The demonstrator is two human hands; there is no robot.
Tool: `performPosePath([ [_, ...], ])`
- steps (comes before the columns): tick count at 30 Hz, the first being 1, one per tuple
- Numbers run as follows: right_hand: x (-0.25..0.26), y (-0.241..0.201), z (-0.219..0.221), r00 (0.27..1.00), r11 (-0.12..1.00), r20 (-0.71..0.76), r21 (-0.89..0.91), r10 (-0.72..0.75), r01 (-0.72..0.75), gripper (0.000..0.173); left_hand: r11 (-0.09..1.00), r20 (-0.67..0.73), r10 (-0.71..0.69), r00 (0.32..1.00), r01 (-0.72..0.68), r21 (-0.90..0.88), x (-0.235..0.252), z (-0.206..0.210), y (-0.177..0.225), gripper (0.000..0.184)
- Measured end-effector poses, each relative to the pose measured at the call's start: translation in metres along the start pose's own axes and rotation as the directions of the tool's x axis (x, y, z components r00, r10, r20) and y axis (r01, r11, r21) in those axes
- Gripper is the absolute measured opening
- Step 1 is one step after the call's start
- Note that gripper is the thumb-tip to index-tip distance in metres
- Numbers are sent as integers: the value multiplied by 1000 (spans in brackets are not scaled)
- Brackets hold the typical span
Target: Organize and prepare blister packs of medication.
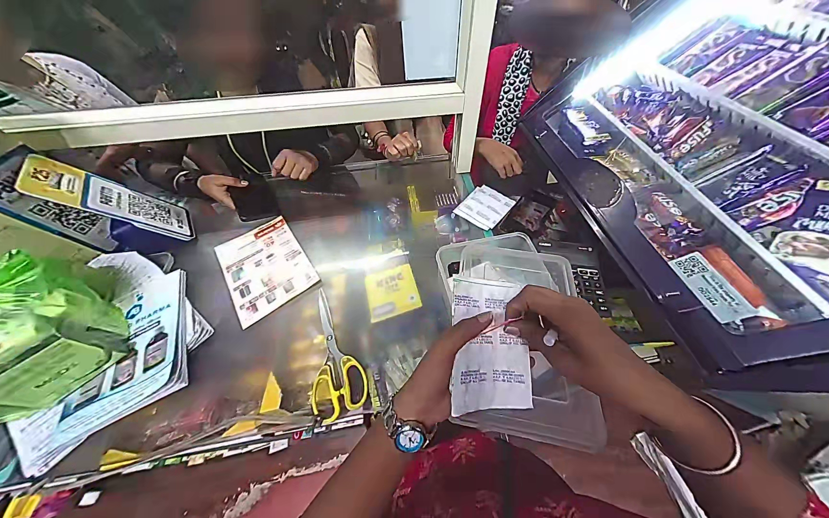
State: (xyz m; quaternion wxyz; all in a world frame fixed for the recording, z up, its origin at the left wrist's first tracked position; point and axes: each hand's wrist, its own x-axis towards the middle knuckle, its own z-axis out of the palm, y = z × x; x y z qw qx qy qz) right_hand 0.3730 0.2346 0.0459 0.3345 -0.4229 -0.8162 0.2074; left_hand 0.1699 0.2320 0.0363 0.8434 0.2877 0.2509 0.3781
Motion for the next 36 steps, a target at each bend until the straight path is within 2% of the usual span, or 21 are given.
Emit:
performPosePath([
  [3,-1,-3,-1,998,989,32,136,51,-55,11,1000,55,9,998,-10,9,-3,-6,-2,34],
  [6,0,2,-15,974,947,225,318,-40,-34,10,996,61,6,998,-11,88,-9,-12,0,19],
  [9,-2,3,-27,923,948,360,319,-138,18,14,988,15,-6,1000,3,154,-13,-14,3,19],
  [11,-3,1,-30,909,958,387,284,-157,45,16,987,-15,-31,999,33,156,-15,-13,2,20],
  [20,-11,-4,-24,931,976,351,214,-102,27,14,993,-37,-117,992,116,-16,-14,-16,0,36],
  [26,-13,-3,-27,956,980,276,193,-101,48,14,994,-87,-16,996,7,-107,-17,-15,-3,37],
  [31,-23,-2,-22,974,985,193,143,-120,94,14,986,-277,110,955,-140,-90,-11,-17,0,31],
  [34,-27,-5,-14,982,992,165,104,-91,74,12,984,-214,173,961,-177,0,-11,-17,-2,24],
  [36,-28,-7,-13,986,995,149,63,-81,72,12,986,-134,160,978,-163,-14,-12,-14,-4,26],
])
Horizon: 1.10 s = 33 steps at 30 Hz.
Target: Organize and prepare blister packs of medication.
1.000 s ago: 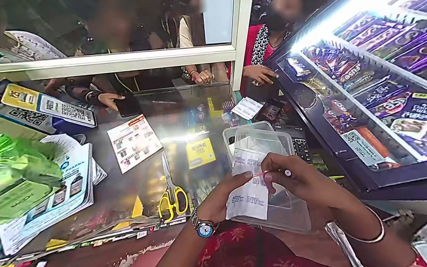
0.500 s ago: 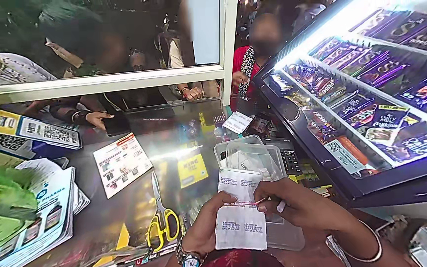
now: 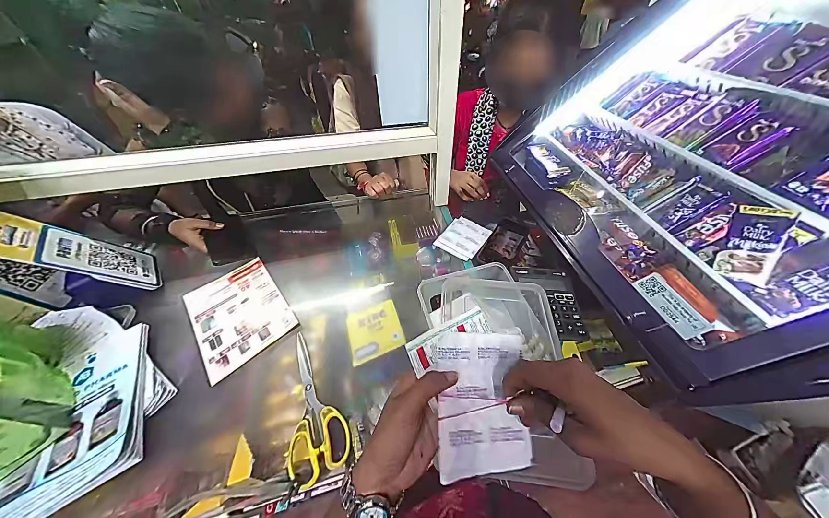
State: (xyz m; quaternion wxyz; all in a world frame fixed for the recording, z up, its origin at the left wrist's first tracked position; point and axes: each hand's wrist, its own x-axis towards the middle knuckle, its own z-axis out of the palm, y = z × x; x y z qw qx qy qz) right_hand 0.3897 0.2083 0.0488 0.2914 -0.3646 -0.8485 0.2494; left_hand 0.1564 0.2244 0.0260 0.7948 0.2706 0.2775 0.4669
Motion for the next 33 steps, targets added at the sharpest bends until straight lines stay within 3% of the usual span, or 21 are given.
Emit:
performPosePath([
  [4,2,0,1,999,994,-28,-104,-18,15,12,999,124,-37,992,34,27,0,1,-7,26],
  [8,3,-3,7,1000,998,-18,-61,11,-12,13,997,256,-80,963,81,8,-5,2,-6,24],
  [12,2,-2,21,985,999,-168,28,35,-30,16,990,201,-82,976,103,-93,-3,4,-11,25],
  [16,1,-4,23,950,987,-313,-150,2,-52,15,962,203,-103,974,149,-228,-2,0,-16,39],
  [19,7,-3,23,956,977,-292,-206,-17,-46,17,939,195,-156,968,206,-275,-2,5,-18,44],
  [22,14,-4,11,951,986,-307,-144,40,-88,18,934,151,-195,969,230,-274,-3,9,-17,49],
  [26,22,-2,1,946,974,-303,-153,114,-167,32,971,187,-136,973,168,-168,-7,8,-16,48],
  [30,23,-5,7,958,959,-285,-278,-34,-49,29,997,235,-43,971,58,-56,-11,8,-18,42],
  [33,20,-10,11,917,945,-367,-325,-159,34,23,999,266,-11,964,20,-30,-14,7,-17,41],
])
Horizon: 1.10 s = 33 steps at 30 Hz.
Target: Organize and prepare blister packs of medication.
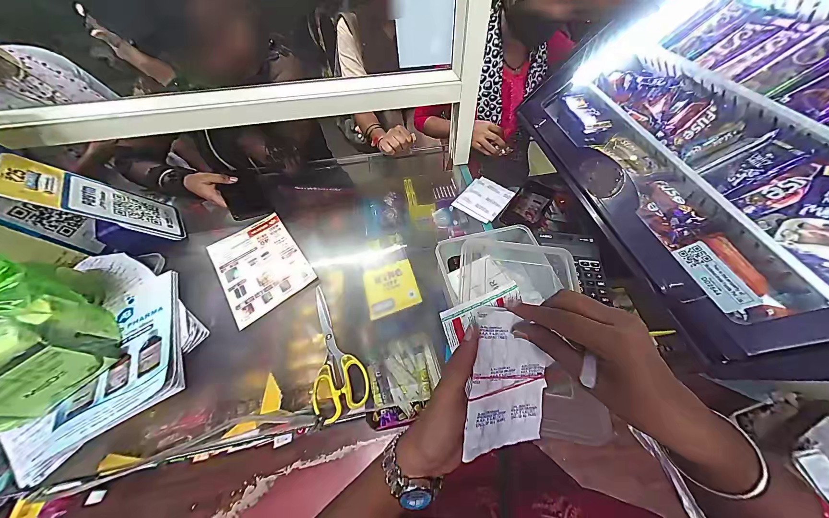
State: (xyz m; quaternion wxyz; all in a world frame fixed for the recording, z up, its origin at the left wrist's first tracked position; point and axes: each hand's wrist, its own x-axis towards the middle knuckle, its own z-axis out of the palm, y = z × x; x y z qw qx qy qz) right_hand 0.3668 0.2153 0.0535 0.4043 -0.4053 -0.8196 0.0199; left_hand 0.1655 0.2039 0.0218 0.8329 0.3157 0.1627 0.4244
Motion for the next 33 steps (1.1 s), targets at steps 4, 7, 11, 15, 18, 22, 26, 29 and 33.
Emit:
performPosePath([
  [4,-4,-3,-1,998,999,-59,25,-38,39,17,999,13,11,1000,-11,46,-1,0,0,41],
  [7,-5,0,-2,1000,998,5,69,-2,1,24,993,27,4,1000,-7,118,-4,2,0,40],
  [11,-4,-2,-9,998,990,51,138,33,-39,22,990,3,25,1000,-25,135,-3,3,0,39],
  [15,4,6,-23,973,945,219,297,73,-137,26,991,46,12,999,-18,132,-2,1,-2,40],
  [18,22,19,-36,892,878,448,403,55,-257,26,984,50,0,999,-9,178,-3,1,-2,41],
  [22,48,27,-54,695,823,719,405,-17,-399,21,931,-62,14,998,9,365,-9,9,-1,49],
  [26,58,18,-62,625,840,776,394,-86,-373,17,915,-83,29,996,7,404,-10,10,1,56],
  [29,62,12,-62,638,902,766,333,-87,-277,22,919,-11,34,999,-27,394,-7,7,1,49],
  [33,63,9,-54,681,936,725,302,-103,-180,22,945,50,25,998,-40,324,-6,6,2,39],
])
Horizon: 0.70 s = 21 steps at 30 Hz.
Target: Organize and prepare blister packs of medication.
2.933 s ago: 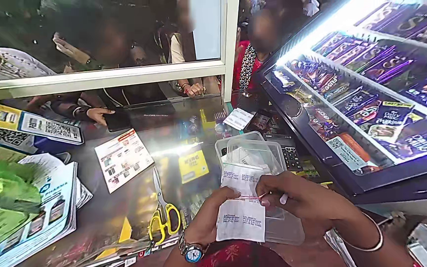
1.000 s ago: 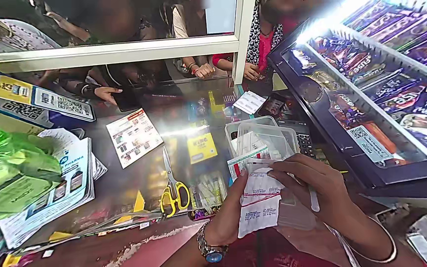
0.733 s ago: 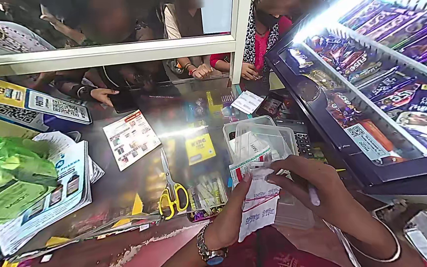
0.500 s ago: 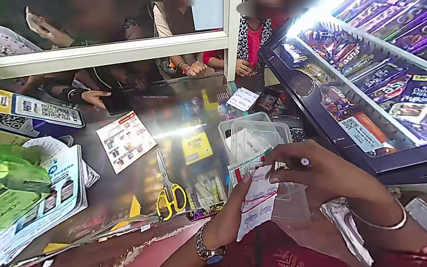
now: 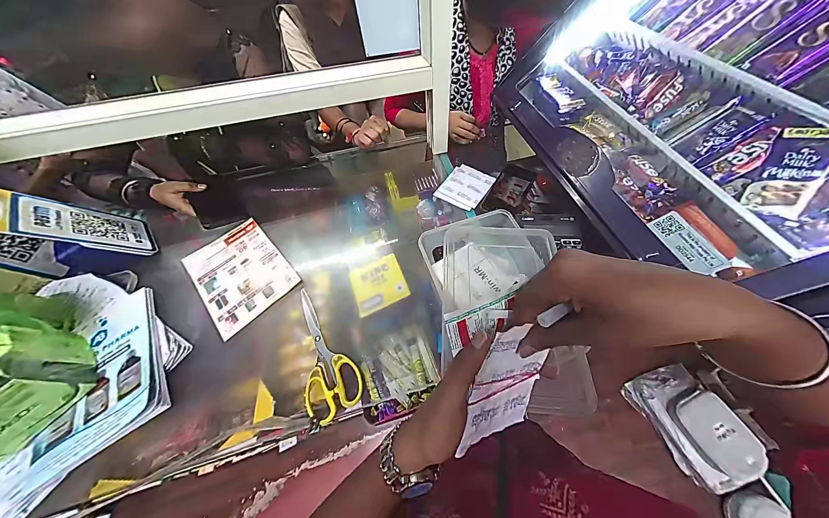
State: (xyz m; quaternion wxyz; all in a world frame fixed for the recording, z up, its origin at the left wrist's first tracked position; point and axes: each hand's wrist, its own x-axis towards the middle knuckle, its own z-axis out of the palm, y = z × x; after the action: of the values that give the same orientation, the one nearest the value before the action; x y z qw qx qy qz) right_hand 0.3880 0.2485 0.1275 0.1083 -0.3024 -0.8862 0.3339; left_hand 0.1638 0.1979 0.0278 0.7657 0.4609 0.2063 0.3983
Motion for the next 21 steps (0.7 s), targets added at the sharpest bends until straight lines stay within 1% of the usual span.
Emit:
performPosePath([
  [2,1,1,1,996,997,-59,-57,-63,60,22,1000,48,9,999,-8,-14,0,-1,1,42],
  [4,2,-1,-4,990,989,-90,-112,-110,99,20,998,52,34,998,-37,56,-1,-2,3,42],
  [5,3,-1,-8,986,984,-109,-140,-122,107,19,996,50,42,998,-46,78,-1,-3,3,43],
  [7,5,-1,-20,982,977,-137,-190,-128,101,20,998,53,32,998,-35,56,-2,-9,1,46],
  [9,7,-3,-34,985,975,-148,-216,-87,54,21,998,94,13,995,-7,-66,3,-14,-3,47],
  [10,9,-4,-40,988,974,-141,-223,-67,34,22,992,126,13,992,3,-125,5,-15,-3,44],
  [12,17,-2,-46,994,979,-111,-205,-24,1,22,964,207,41,977,16,-267,10,-18,-5,44],
  [14,28,0,-44,996,978,-93,-210,-1,-18,21,922,176,30,984,40,-384,14,-20,-4,46],
  [15,33,1,-43,997,978,-78,-205,19,-35,21,905,160,11,987,58,-422,15,-22,-2,49],
  [17,42,2,-42,997,975,-56,-209,59,-69,22,872,194,-31,980,122,-474,16,-31,-6,62],
  [19,48,4,-42,996,977,-16,-194,89,-91,23,858,246,-67,967,182,-481,14,-36,-8,60],
  [21,52,6,-41,994,979,7,-174,106,-104,23,851,287,-65,956,203,-484,15,-37,-7,59],
])
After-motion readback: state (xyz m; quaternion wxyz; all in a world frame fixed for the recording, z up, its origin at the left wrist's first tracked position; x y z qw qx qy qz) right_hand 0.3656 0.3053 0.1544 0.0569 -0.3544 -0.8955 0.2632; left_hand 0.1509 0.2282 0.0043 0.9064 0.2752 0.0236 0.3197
